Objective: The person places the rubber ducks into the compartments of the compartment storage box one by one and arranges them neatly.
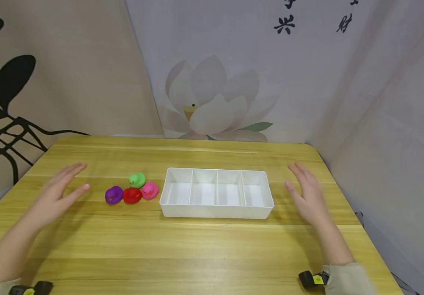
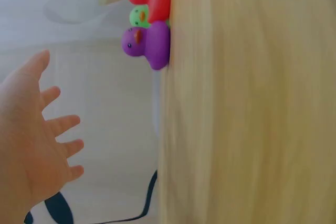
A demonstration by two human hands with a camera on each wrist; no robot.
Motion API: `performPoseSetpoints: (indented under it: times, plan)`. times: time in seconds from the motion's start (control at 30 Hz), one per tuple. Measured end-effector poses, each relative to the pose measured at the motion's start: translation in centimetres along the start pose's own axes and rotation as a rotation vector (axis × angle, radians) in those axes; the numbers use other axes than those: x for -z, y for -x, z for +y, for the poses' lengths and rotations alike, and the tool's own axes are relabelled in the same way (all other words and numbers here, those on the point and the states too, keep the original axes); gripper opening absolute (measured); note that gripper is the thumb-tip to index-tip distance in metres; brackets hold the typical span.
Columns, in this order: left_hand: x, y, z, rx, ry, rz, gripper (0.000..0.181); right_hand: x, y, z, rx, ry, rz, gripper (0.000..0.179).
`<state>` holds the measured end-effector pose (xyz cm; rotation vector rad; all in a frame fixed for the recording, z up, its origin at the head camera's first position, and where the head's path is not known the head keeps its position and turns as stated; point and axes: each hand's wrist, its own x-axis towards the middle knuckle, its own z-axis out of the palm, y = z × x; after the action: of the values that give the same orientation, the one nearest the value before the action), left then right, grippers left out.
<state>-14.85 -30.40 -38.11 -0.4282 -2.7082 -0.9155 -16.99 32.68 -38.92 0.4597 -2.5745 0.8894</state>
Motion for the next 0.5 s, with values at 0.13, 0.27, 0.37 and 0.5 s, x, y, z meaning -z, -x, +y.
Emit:
performPoseSetpoints:
  times: [0.13, 0.27, 0.37, 0.5]
  plan:
    - [-0.6, 0.0, 0.0, 0.019, 0.091, -0.01, 0.064, -0.7, 0.2, -0.1, -0.019, -0.096, 0.0, 0.046]
    - [-1.2, 0.0, 0.0, 0.062, 0.146, -0.047, 0.066, -1.3, 0.2, -0.1, -0.026, -0.149, -0.002, 0.044]
    - [-1.7, 0.1, -0.1, 0.106, 0.192, -0.071, 0.067, -1.7, 0.3, 0.0, -0.014, -0.182, 0.003, 0.042]
    - [-2.5, 0.2, -0.4, 0.139, 0.261, -0.093, 0.065, -2.1, 0.4, 0.4, -0.022, -0.242, -0.008, 0.04]
